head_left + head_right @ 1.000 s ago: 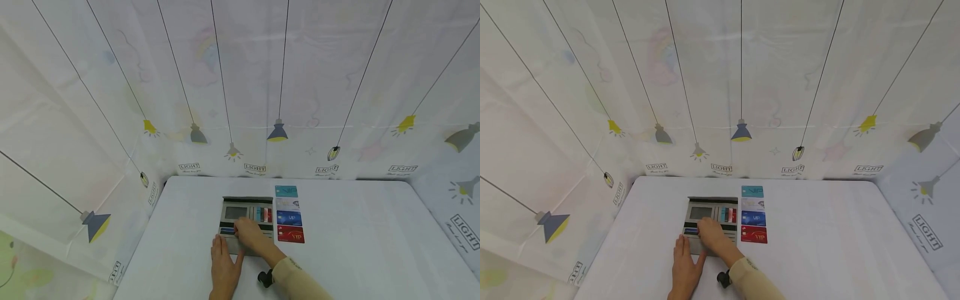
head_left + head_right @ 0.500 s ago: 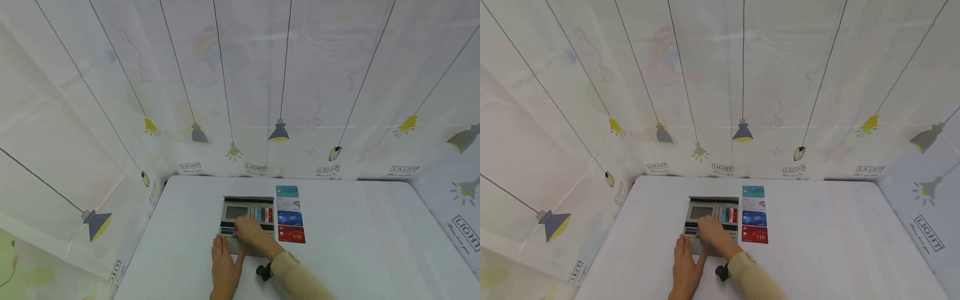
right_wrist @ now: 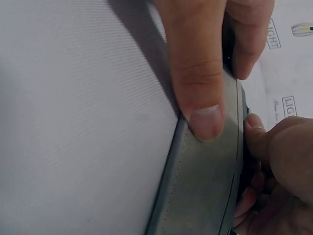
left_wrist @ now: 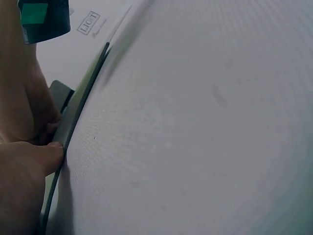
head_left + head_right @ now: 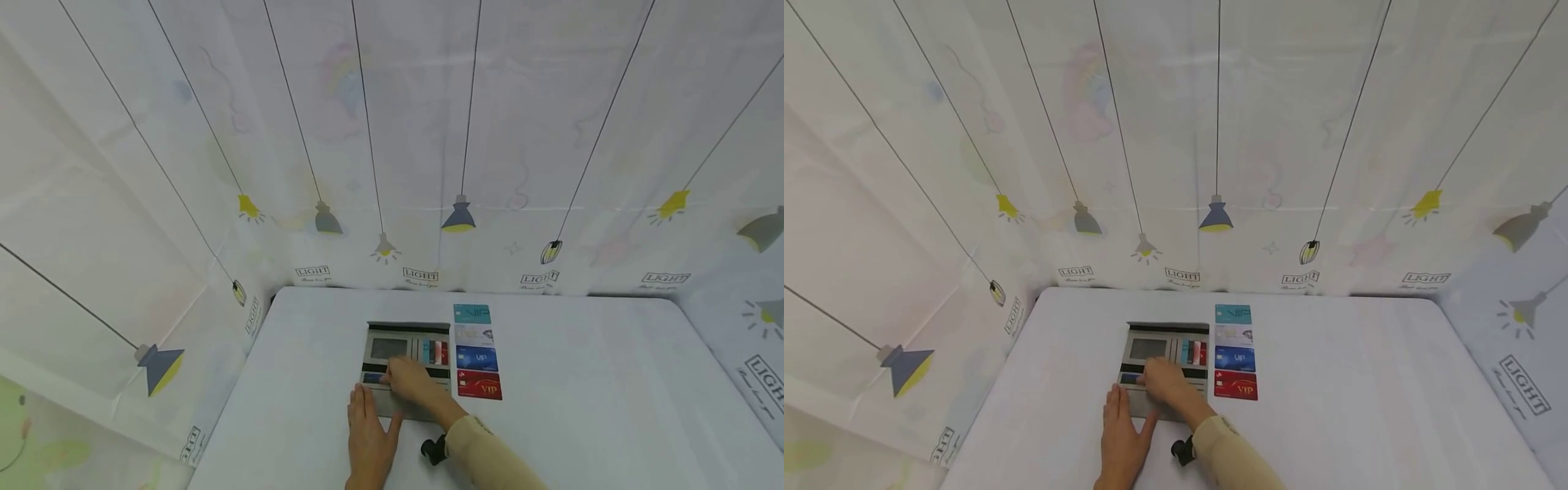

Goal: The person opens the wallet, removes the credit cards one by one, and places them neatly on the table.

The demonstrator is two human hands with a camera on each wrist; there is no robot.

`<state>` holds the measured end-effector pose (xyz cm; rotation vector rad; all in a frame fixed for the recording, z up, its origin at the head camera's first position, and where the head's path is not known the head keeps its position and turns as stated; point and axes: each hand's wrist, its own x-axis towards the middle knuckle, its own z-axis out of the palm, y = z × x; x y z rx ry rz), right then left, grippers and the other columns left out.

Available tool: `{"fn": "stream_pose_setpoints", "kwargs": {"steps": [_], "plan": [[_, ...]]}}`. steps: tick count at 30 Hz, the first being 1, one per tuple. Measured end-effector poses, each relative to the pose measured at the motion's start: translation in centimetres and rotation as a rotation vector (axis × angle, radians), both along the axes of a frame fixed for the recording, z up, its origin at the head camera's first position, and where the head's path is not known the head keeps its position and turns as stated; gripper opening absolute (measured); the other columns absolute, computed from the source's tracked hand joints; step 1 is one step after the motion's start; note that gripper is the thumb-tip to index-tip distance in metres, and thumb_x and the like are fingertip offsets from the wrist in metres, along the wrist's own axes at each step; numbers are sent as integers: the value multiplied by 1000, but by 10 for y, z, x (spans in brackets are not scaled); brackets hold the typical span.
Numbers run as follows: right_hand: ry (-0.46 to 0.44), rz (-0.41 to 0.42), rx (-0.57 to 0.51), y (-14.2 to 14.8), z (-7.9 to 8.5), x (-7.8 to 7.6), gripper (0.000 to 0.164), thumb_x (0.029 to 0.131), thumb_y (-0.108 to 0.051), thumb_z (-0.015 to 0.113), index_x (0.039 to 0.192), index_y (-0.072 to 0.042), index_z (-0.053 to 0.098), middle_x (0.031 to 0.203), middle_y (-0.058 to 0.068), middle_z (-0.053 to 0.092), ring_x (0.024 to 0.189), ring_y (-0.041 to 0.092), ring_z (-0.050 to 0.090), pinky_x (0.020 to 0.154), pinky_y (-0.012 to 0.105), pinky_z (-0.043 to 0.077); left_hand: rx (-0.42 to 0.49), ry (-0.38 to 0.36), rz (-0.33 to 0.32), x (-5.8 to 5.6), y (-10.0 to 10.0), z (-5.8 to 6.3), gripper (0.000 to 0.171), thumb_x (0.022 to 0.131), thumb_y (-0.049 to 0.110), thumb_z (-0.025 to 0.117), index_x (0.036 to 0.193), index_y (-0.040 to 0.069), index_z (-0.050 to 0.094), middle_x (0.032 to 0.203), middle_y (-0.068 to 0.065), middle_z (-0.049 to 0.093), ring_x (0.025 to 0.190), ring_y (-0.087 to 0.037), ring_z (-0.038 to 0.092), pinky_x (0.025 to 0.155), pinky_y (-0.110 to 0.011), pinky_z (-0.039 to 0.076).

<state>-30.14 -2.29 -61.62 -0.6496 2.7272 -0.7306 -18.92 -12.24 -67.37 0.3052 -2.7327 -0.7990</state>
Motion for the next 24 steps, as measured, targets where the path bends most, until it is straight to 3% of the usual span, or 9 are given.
{"fn": "stream_pose_setpoints", "kwargs": {"steps": [7,13,16,20,24], "plan": [[144,-2,22,-1,-3,1,15,99,-21,64,89,-10,63,89,3,60,80,16,57,71,36,55,6,24,-16,-1,-2,1,88,84,40,80,145,-11,41,157,-29,36,147,-44,34,119,-58,32],[226,-26,41,0,-7,2,20,101,-24,61,98,-5,61,91,7,59,82,20,58,70,38,56,7,57,-24,1,-1,3,87,85,41,79,144,-11,43,155,-30,38,145,-45,37,116,-60,34],[174,0,4,4,-8,1,18,100,-25,62,98,-7,60,92,5,57,83,18,56,70,36,53,-7,62,-21,2,-1,2,87,85,42,79,144,-11,44,155,-30,39,144,-46,38,116,-60,35],[41,30,-79,10,-9,-3,13,96,-20,68,99,-9,62,93,2,55,82,14,52,71,32,50,-11,44,-15,2,-1,2,88,85,43,78,145,-11,42,156,-29,37,145,-45,36,116,-60,34],[9,24,-117,14,-11,-6,11,95,-14,69,100,-7,62,94,4,56,82,14,52,71,32,49,3,17,-13,1,-1,3,89,86,43,78,146,-11,41,157,-28,36,147,-44,35,117,-59,34]]}}
